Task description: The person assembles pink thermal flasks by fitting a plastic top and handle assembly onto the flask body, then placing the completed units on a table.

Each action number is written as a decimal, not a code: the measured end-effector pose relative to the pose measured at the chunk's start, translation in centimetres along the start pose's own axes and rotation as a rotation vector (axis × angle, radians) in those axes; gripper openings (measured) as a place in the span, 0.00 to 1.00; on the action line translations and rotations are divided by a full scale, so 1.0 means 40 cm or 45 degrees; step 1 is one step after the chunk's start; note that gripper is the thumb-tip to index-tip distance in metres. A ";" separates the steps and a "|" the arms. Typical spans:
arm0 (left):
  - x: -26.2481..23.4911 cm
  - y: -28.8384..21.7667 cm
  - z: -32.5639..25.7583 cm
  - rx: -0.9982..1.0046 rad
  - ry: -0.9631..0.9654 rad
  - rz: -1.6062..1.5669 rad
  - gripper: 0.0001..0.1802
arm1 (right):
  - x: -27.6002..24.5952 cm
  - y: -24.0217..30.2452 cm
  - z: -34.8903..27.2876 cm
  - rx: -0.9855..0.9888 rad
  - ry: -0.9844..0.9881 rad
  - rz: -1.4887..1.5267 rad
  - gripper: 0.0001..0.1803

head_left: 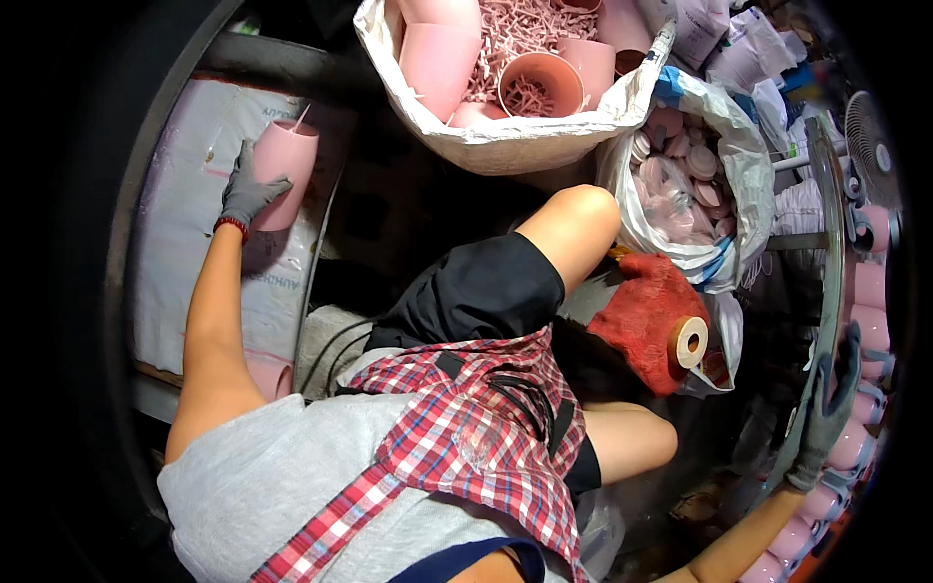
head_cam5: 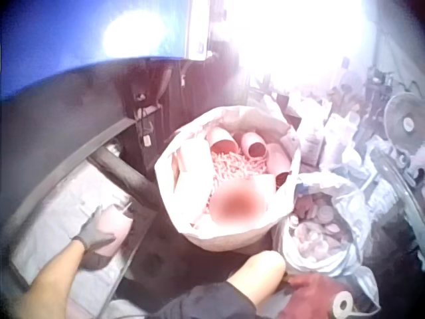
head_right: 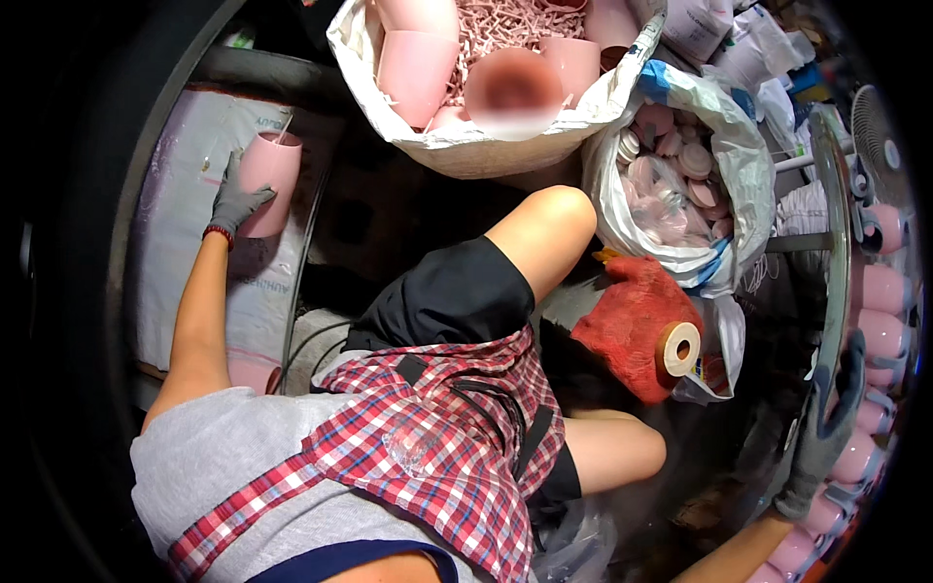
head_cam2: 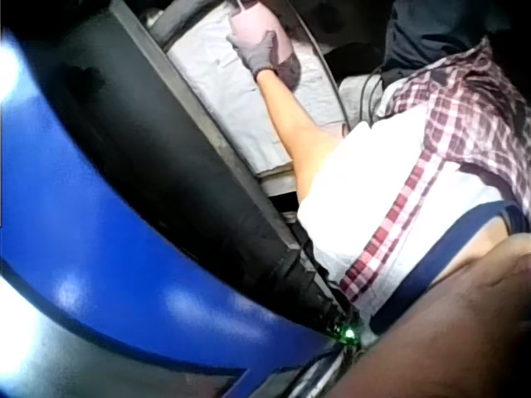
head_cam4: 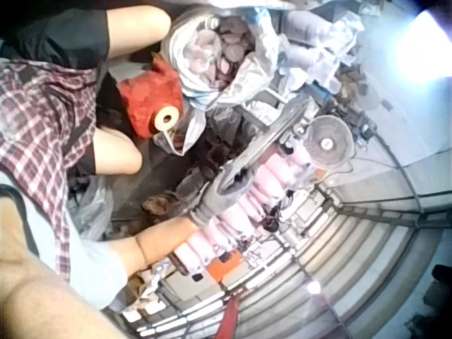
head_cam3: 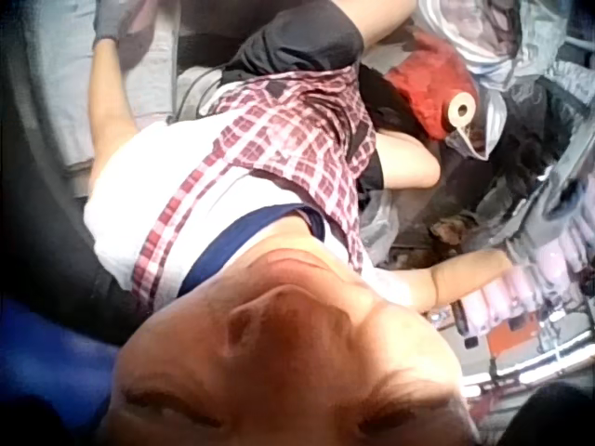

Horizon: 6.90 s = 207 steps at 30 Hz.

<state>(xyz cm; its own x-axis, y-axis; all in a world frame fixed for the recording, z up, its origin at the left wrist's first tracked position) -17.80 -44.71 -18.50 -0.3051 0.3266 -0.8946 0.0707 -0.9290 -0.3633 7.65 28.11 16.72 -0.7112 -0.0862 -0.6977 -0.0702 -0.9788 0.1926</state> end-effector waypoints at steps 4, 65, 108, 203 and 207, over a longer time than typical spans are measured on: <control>-0.203 -0.255 -0.018 0.377 -0.185 -0.099 0.64 | 0.117 0.227 -0.022 -0.129 0.397 0.241 0.17; 0.186 -1.259 -0.659 0.332 2.507 -1.830 0.51 | -0.346 -0.113 -1.984 2.276 0.507 -0.163 0.32; -0.078 -1.370 -0.762 0.927 2.161 -2.157 0.75 | -0.281 0.012 -0.668 1.237 -0.580 0.659 0.37; 0.116 -1.626 -0.546 0.662 1.047 -2.181 0.49 | 0.084 -0.369 -0.306 0.596 -0.485 0.450 0.29; 0.194 -1.571 -0.465 0.234 0.894 -2.234 0.34 | 0.258 -0.464 -0.461 0.607 -0.147 -0.145 0.39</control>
<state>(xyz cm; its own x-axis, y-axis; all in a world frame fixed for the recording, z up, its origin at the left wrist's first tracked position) -6.93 19.43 -7.45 0.4806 0.7493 0.4557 0.0508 0.4949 -0.8674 14.51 41.95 -6.79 -0.7511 0.0635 -0.6571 -0.4444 -0.7847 0.4321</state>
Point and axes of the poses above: each hand's wrist, its own z-axis towards the middle knuckle, its own x-axis out of the palm, y = z × x, the point moved 8 cm from there along z, towards the middle knuckle, and after that the axes turned 10 degrees about -y, right-handed, at the moved point
